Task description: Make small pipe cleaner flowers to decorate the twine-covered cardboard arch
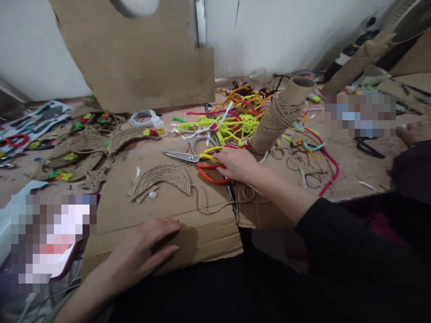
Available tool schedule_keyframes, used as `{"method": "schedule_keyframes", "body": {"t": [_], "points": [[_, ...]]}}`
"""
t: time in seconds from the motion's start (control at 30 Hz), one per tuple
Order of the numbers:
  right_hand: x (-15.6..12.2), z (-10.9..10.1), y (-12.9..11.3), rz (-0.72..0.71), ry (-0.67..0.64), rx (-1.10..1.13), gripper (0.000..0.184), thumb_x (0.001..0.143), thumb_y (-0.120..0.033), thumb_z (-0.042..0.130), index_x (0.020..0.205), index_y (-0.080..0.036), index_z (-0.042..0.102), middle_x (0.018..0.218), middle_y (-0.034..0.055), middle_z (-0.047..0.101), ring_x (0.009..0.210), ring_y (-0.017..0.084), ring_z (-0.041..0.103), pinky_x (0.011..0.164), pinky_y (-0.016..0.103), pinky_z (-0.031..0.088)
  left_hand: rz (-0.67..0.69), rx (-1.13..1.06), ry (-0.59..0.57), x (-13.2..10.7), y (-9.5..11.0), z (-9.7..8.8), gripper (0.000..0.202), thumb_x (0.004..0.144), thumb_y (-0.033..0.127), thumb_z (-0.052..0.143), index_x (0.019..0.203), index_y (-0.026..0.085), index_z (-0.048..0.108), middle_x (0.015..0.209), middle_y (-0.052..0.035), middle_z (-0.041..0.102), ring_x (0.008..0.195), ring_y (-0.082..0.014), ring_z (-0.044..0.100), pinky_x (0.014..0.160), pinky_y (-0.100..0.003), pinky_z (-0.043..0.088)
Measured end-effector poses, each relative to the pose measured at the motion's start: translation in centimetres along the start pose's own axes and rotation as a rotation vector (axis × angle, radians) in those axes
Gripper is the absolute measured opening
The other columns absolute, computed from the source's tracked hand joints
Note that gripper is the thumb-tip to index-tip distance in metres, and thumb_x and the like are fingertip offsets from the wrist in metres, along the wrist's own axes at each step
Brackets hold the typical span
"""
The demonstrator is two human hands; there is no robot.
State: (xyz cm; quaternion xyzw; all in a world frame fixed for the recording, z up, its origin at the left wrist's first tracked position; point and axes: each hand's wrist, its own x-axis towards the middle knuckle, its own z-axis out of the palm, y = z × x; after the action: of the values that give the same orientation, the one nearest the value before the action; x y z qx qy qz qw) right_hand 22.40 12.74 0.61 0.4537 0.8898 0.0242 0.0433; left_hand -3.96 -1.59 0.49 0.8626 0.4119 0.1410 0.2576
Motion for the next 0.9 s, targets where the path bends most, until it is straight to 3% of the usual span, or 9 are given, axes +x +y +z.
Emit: {"method": "schedule_keyframes", "body": {"t": [0.17,0.47,0.6,0.7,0.8,0.9], "points": [[-0.3,0.3,-0.2,-0.017,0.075,-0.001,0.031,0.087,-0.031,0.04,0.109,-0.02,0.059,0.094,0.0063,0.063,0.082,0.018,0.058,0.06,0.026,0.037,-0.007,-0.005,-0.017,0.0,0.0,0.0,0.023,0.084,0.027,0.053,0.105,0.019,0.057,0.103,-0.0061,0.068,0.093,-0.0178,0.064,0.081,-0.031,0.053],[-0.3,0.5,0.1,-0.008,0.084,0.006,0.028,0.089,-0.031,0.041,0.102,-0.018,0.061,0.093,0.0076,0.063,0.082,0.018,0.058,0.063,0.026,0.038,-0.011,0.021,0.0,0.2,0.1,0.1,0.023,0.083,0.028,0.053,0.104,0.019,0.059,0.103,-0.0068,0.069,0.091,-0.0187,0.065,0.08,-0.033,0.054],[-2.1,-0.5,1.0,0.046,0.123,0.076,0.027,0.089,-0.029,0.041,0.104,-0.019,0.061,0.1,0.0072,0.064,0.085,0.017,0.058,0.063,0.025,0.039,0.014,0.05,-0.006,0.0,0.2,-0.3,0.025,0.084,0.029,0.053,0.106,0.019,0.058,0.105,-0.0065,0.068,0.094,-0.0185,0.065,0.081,-0.031,0.053],[-4.2,-1.1,2.2,0.074,0.071,0.141,0.026,0.089,-0.031,0.043,0.1,-0.02,0.064,0.096,0.0052,0.066,0.083,0.017,0.059,0.064,0.025,0.041,0.013,0.091,-0.006,-0.3,0.5,-1.4,0.026,0.084,0.029,0.053,0.108,0.02,0.057,0.104,-0.0056,0.069,0.093,-0.0183,0.065,0.08,-0.03,0.054],[-6.1,-1.3,2.3,0.046,-0.016,0.183,0.024,0.088,-0.03,0.046,0.096,-0.02,0.066,0.088,0.0036,0.067,0.078,0.017,0.061,0.064,0.027,0.041,0.013,0.101,0.068,-0.2,1.0,-2.8,0.028,0.083,0.032,0.055,0.108,0.022,0.058,0.101,-0.005,0.07,0.09,-0.019,0.066,0.076,-0.031,0.054],[-6.9,-1.2,0.6,-0.086,-0.035,0.26,0.022,0.087,-0.028,0.048,0.093,-0.018,0.066,0.085,0.0045,0.066,0.078,0.016,0.06,0.068,0.027,0.043,-0.063,0.027,0.192,1.2,1.5,-4.0,0.022,0.081,0.034,0.057,0.099,0.023,0.064,0.092,-0.0032,0.072,0.084,-0.0189,0.067,0.073,-0.03,0.054]]}}
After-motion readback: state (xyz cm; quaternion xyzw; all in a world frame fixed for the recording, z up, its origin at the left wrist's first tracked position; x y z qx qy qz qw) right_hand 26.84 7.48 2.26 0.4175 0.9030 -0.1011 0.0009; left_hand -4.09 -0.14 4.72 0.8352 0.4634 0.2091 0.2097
